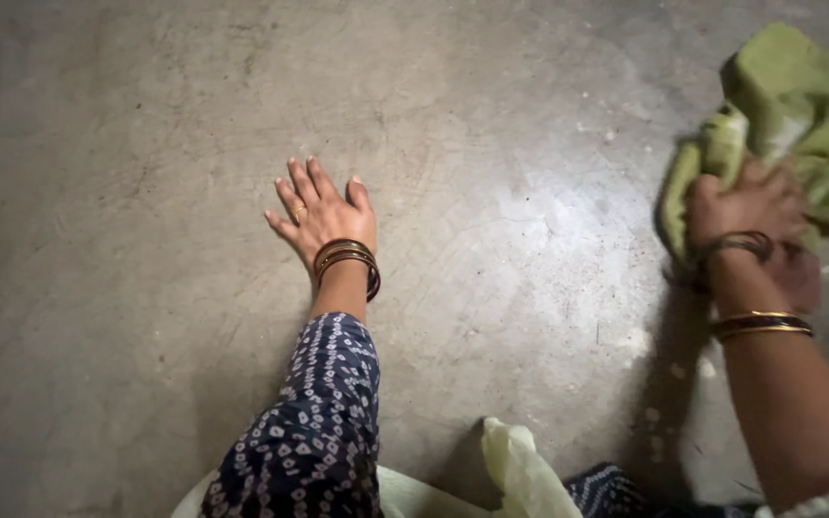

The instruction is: The person wipes a concrete floor by hand using a light green cloth, applying circular pressure and sweeping motions across different areas before folding the cloth.

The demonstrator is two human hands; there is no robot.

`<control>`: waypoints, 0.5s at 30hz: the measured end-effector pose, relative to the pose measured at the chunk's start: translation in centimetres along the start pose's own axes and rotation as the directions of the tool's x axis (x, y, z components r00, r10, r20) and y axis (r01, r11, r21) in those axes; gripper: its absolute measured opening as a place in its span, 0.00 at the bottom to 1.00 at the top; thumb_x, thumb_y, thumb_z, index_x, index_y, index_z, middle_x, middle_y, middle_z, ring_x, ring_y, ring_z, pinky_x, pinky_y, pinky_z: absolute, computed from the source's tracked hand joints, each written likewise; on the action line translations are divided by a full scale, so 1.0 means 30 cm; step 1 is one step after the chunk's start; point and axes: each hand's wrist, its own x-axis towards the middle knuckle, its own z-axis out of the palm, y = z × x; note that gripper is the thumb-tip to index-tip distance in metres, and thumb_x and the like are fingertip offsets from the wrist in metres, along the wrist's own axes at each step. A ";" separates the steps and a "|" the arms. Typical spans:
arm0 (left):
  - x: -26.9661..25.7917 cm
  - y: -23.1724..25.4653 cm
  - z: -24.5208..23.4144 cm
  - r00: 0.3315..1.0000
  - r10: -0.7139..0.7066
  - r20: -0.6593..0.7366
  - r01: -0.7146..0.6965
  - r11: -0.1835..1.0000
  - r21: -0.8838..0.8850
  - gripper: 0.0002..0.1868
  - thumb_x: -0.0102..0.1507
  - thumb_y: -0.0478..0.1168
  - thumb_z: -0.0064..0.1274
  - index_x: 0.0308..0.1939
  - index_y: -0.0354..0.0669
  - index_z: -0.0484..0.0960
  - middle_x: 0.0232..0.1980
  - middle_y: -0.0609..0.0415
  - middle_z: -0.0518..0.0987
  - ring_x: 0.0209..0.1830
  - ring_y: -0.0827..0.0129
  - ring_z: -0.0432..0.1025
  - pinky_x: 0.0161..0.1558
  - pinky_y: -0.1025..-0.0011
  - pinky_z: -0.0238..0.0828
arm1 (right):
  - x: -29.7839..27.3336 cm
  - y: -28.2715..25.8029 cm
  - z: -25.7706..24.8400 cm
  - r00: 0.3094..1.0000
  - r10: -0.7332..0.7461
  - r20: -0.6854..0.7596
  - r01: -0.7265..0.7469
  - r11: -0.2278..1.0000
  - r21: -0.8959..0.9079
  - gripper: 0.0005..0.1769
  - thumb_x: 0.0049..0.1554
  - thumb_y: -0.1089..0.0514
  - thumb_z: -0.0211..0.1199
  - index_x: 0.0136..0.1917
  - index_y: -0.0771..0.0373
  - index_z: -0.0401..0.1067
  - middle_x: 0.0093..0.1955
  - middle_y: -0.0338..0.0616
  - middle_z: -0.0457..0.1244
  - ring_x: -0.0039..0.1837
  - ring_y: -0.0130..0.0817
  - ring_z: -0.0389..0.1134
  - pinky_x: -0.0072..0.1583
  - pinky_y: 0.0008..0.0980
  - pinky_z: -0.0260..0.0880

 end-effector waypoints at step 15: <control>0.020 0.001 -0.006 0.997 -0.027 0.075 0.027 1.000 0.004 0.39 0.65 0.58 0.40 0.78 0.53 0.53 0.83 0.56 0.46 0.82 0.55 0.41 0.74 0.38 0.31 | -0.619 -0.910 0.152 0.568 -0.799 0.197 0.786 0.597 0.158 0.37 0.51 0.37 0.55 0.74 0.39 0.65 0.84 0.45 0.42 0.83 0.53 0.43 0.73 0.71 0.42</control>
